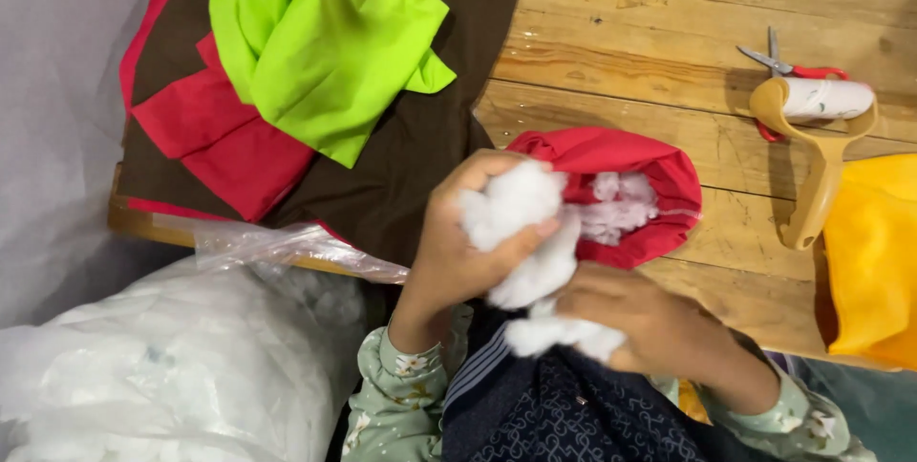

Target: Stuffing a small red fabric cushion cover with white fiberfill material at a workshop table.

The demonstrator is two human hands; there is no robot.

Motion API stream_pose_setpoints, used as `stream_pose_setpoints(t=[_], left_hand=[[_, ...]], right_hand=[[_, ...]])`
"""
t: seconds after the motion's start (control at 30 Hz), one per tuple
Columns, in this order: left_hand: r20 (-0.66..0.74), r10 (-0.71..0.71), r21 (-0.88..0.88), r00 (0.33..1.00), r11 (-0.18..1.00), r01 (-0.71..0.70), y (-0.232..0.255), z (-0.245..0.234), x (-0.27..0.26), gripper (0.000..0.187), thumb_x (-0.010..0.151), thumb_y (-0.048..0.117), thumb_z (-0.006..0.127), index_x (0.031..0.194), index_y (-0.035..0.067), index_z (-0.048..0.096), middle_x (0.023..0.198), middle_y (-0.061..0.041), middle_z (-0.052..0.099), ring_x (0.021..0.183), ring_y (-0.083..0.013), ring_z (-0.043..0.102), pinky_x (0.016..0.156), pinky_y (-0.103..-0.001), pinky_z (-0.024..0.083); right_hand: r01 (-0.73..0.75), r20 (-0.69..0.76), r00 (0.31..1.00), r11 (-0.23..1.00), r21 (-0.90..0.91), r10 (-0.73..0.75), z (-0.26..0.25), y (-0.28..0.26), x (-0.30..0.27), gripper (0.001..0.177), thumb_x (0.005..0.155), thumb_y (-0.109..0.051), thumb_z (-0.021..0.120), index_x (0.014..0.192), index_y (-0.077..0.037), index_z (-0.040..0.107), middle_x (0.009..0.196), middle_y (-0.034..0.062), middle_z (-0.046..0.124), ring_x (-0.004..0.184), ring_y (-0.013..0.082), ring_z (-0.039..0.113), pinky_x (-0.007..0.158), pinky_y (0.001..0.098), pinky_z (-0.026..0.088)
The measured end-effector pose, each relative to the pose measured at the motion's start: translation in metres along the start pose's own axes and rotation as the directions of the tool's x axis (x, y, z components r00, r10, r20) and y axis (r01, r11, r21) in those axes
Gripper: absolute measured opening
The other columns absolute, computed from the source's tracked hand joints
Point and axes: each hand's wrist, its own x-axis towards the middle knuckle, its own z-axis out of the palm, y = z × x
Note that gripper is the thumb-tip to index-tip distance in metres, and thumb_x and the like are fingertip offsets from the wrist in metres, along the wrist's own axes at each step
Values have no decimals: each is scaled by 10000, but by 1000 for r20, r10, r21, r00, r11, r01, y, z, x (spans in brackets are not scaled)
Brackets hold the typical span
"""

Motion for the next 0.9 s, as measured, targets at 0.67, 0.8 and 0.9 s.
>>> stream_pose_setpoints(t=[0.67,0.8,0.9], left_hand=[[151,-316,812,937,579,64,-11,50,177,333,748,198,847,1042,57,783,920,-168,772,923,-405,760,726,-513,615],[178,-329,775,927,627,74,6,53,193,385,762,245,844,1057,9,773,978,-213,766,977,-432,744,781,-519,608],[187,-342,756,921,648,87,-12,50,201,381,766,256,829,1021,-21,769,947,-221,751,952,-423,749,760,-497,611]], right_hand=[[-737,-256,658,537,-409,708,-135,115,72,652,717,-191,876,1313,-169,613,1098,188,734,1113,412,699,950,561,562],[-666,-263,746,691,-280,612,-160,75,75,732,663,-74,880,1341,-96,606,1148,247,698,1162,466,650,996,586,515],[-542,-360,828,775,-325,429,-165,73,67,522,732,-80,811,1231,-160,682,1336,135,631,1191,418,627,949,536,541]])
